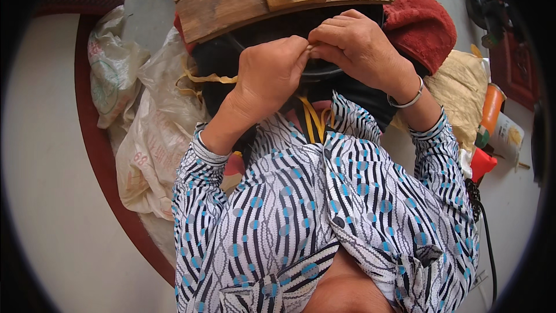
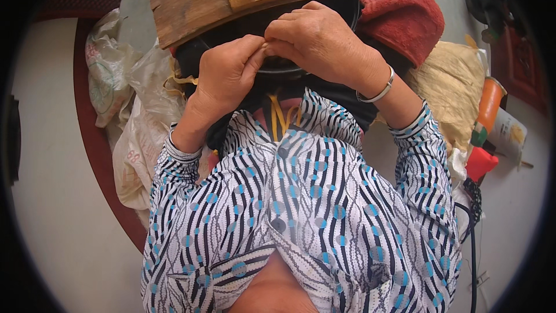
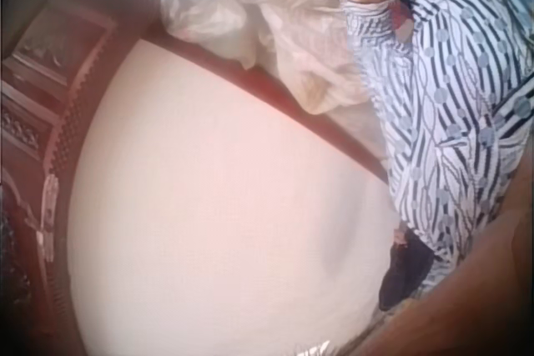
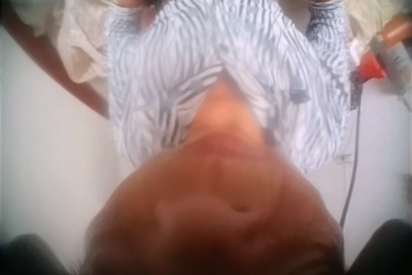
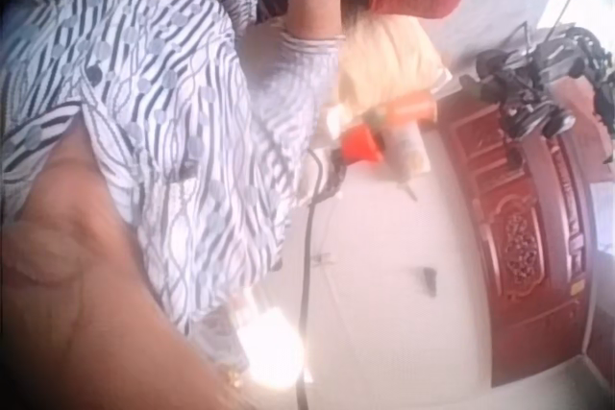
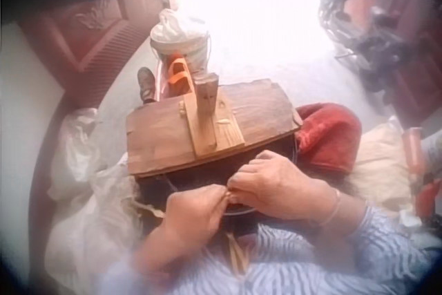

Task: The person weaves a yellow strip into a wooden basket frame using both hands. They repeatedly pull, fold, and tuck the strip through the frame's slots to secure it in place.

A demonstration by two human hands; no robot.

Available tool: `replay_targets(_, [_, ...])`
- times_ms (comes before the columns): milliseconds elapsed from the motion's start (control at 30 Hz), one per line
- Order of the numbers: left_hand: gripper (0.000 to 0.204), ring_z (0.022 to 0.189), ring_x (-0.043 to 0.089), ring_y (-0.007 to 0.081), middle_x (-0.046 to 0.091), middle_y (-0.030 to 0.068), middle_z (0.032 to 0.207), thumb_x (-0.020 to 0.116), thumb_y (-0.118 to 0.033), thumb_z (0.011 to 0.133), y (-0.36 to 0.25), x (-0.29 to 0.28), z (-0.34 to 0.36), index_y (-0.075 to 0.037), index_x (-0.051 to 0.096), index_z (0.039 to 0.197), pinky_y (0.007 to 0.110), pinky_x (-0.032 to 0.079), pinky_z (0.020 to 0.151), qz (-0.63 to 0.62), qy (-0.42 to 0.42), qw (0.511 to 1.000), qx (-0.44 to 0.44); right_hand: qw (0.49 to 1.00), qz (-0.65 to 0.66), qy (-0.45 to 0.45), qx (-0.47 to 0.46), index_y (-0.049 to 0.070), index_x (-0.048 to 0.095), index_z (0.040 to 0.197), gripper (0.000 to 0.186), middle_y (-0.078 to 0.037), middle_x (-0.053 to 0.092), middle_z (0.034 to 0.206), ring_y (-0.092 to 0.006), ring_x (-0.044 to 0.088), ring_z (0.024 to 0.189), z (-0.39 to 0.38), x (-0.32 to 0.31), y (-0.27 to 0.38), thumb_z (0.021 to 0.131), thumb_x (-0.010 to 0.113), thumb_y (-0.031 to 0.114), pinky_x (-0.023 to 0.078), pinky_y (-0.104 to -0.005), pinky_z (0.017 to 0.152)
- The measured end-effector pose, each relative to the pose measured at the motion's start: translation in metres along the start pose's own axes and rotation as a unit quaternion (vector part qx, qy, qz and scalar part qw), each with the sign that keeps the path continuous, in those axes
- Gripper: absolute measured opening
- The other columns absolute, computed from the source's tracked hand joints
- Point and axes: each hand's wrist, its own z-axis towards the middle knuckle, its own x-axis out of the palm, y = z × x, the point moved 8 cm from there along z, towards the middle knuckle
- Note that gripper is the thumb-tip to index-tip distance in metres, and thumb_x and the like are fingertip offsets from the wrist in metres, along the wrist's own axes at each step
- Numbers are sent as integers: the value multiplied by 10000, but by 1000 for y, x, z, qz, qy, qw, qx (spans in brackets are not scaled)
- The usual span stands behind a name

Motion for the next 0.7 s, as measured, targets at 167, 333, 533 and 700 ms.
replay_targets(167, [184,666,481,76,564,11,702,599,-158,935,14,11,-15,18,653,925,256,416,595,-265,178,936,-151,997,-4,63,-38,88,610,856,86,-47,601,769,-224,603,803,-9,-3,15,839,632,170,429,-353,789])
replay_targets(333, [213,648,443,47,561,-31,728,591,-176,950,16,4,-10,19,675,934,204,367,570,-387,144,896,-162,980,190,41,47,48,631,931,106,-26,611,756,-160,606,695,-9,-11,-4,871,629,135,459,-296,674])
replay_targets(533, [239,604,420,32,520,-41,690,560,-182,968,46,-18,31,16,651,1067,181,327,526,-407,32,900,-155,886,409,-114,188,6,648,987,172,9,580,729,-43,527,618,9,-12,-68,963,569,157,439,-201,553])
replay_targets(700, [211,570,431,18,554,-32,697,551,-173,967,63,-35,60,-7,650,1054,171,327,498,-365,-11,920,-144,910,327,-184,176,18,650,1015,157,24,553,714,-40,495,621,31,-27,-82,960,570,142,425,-192,563])
